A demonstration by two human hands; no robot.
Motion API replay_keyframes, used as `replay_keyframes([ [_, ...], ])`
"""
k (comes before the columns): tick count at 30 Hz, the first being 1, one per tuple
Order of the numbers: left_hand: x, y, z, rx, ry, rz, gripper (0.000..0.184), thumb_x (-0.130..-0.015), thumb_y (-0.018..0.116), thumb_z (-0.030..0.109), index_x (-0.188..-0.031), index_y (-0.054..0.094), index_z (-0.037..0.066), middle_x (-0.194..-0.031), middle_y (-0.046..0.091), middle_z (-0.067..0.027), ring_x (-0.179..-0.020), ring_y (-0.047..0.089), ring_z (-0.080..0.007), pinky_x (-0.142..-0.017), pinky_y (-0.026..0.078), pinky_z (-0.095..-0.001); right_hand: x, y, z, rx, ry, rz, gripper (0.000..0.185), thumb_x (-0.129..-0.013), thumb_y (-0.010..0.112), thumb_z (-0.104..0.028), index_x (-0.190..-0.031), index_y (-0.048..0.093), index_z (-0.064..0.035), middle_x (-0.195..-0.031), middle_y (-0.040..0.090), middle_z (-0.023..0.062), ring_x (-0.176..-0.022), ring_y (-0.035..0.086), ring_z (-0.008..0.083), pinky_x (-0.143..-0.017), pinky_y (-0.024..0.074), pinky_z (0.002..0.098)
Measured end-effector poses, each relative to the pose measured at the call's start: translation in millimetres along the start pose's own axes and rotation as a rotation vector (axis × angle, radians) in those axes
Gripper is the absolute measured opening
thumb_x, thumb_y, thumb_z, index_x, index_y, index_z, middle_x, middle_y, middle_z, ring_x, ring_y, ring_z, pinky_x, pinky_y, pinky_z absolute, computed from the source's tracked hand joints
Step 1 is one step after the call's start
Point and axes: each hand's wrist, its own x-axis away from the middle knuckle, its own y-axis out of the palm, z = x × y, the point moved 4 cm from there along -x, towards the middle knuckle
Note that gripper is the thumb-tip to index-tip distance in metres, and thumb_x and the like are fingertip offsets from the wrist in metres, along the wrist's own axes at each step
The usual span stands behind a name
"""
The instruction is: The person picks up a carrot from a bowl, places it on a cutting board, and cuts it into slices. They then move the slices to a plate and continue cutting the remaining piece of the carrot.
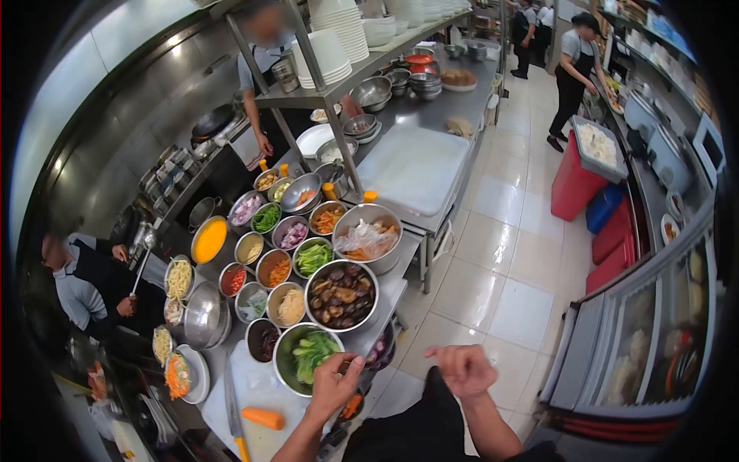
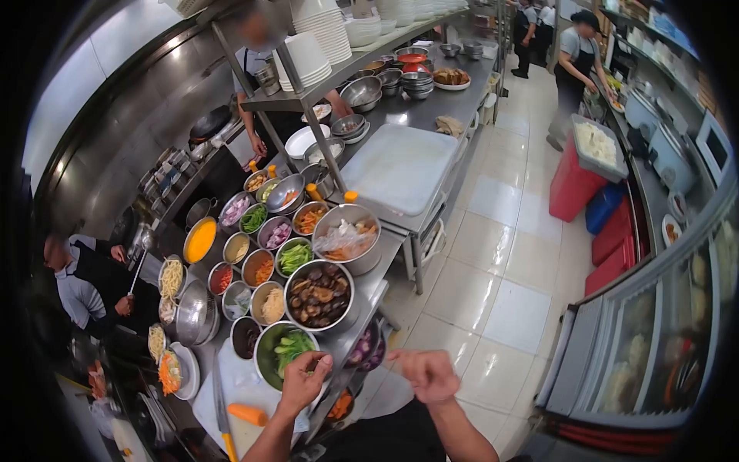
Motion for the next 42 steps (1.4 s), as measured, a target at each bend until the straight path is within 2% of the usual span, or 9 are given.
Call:
replay_keyframes([
  [7, -39.6, 70.8, 24.5, 0.222, -0.172, -0.130, 0.030, -0.094, 0.065, 0.028, -0.095, 0.068, -0.002, -0.073, 0.067, -0.0045, -0.068, 0.061, -0.0080, -0.063, 0.047, -0.0233, -105.8, 55.7, -180.4, -0.033, -0.214, -0.446, 0.062, -0.091, 0.051, -0.052, -0.047, 0.042, -0.0099, -0.041, 0.038, 0.0057, -0.039, 0.036, 0.0188, -0.066, 0.0486, 0.0484],
  [11, -57.8, 96.8, 46.3, 0.259, -0.249, -0.134, 0.029, -0.095, 0.064, 0.024, -0.093, 0.068, -0.004, -0.078, 0.068, -0.0066, -0.073, 0.063, -0.0111, -0.067, 0.049, -0.0247, -164.8, 95.3, -210.3, -0.347, -0.187, -0.904, 0.063, -0.101, 0.045, -0.036, -0.043, 0.033, -0.0140, -0.042, 0.036, 0.0025, -0.034, 0.035, 0.0118, -0.055, 0.0514, 0.0362],
  [15, -84.0, 120.8, 47.3, 0.323, -0.332, -0.086, 0.030, -0.094, 0.065, 0.027, -0.093, 0.069, -0.003, -0.076, 0.067, -0.0053, -0.070, 0.061, -0.0095, -0.065, 0.048, -0.0248, -226.7, 98.4, -197.6, -0.645, -0.026, -1.101, 0.057, -0.103, 0.042, -0.029, -0.051, 0.051, -0.0073, -0.050, 0.040, 0.0042, -0.041, 0.043, 0.0167, -0.092, 0.0543, 0.0456],
  [29, -409.4, 256.9, 95.3, 0.438, -0.249, -0.107, 0.028, -0.094, 0.063, 0.028, -0.093, 0.067, 0.000, -0.079, 0.067, -0.0042, -0.072, 0.063, -0.0106, -0.063, 0.048, -0.0251, -444.4, 2.4, -196.0, -0.684, 0.153, -1.038, 0.061, -0.102, 0.043, -0.034, -0.048, 0.045, -0.0073, -0.049, 0.039, 0.0057, -0.040, 0.041, 0.0194, -0.086, 0.0553, 0.0523],
  [31, -467.0, 263.2, 87.5, 0.655, -0.322, -0.001, 0.024, -0.093, 0.064, 0.025, -0.096, 0.066, 0.001, -0.083, 0.066, -0.0063, -0.072, 0.065, -0.0152, -0.061, 0.049, -0.0269, -478.0, -56.8, -193.2, -0.677, -0.047, -0.954, 0.057, -0.102, 0.043, -0.035, -0.049, 0.037, -0.0124, -0.048, 0.043, 0.0034, -0.039, 0.038, 0.0132, -0.048, 0.0462, 0.0328],
  [33, -509.1, 251.0, 78.0, 0.787, -0.404, 0.186, 0.024, -0.091, 0.065, 0.024, -0.100, 0.064, 0.002, -0.085, 0.066, -0.0087, -0.072, 0.066, -0.0186, -0.060, 0.050, -0.0287, -533.3, -89.5, -173.0, -0.510, 0.089, -1.004, 0.037, -0.100, 0.050, -0.039, -0.082, 0.049, -0.0072, -0.081, 0.056, 0.0019, -0.070, 0.053, 0.0133, -0.071, 0.0497, 0.0351],
  [35, -534.1, 235.9, 62.6, 0.916, -0.431, 0.353, 0.034, -0.092, 0.064, 0.028, -0.112, 0.058, 0.001, -0.091, 0.064, -0.0124, -0.076, 0.066, -0.0229, -0.061, 0.052, -0.0336, -586.6, -153.2, -128.8, -0.204, 0.104, -0.596, 0.028, -0.092, 0.053, -0.020, -0.069, 0.054, -0.0038, -0.073, 0.056, 0.0068, -0.069, 0.054, 0.0172, -0.078, 0.0437, 0.0419],
  [37, -553.5, 218.3, 44.8, 0.995, -0.450, 0.465, 0.042, -0.092, 0.063, 0.030, -0.121, 0.051, 0.000, -0.098, 0.062, -0.0159, -0.081, 0.065, -0.0266, -0.064, 0.052, -0.0369, -661.8, -194.4, -58.6, 0.409, 0.312, -0.403, 0.024, -0.092, 0.056, -0.024, -0.083, 0.062, -0.0027, -0.079, 0.061, 0.0072, -0.075, 0.053, 0.0172, -0.081, 0.0428, 0.0329],
  [42, -587.1, 190.8, -16.8, 1.194, -0.492, 0.722, 0.063, -0.094, 0.057, 0.036, -0.143, 0.030, 0.005, -0.116, 0.054, -0.0256, -0.097, 0.062, -0.0372, -0.078, 0.053, -0.0463, -747.5, -297.8, 144.7, 1.322, 0.497, -0.479, 0.049, -0.083, 0.068, -0.025, -0.122, 0.055, 0.0017, -0.103, 0.066, 0.0162, -0.100, 0.062, 0.0296, -0.090, 0.0476, 0.0368],
])
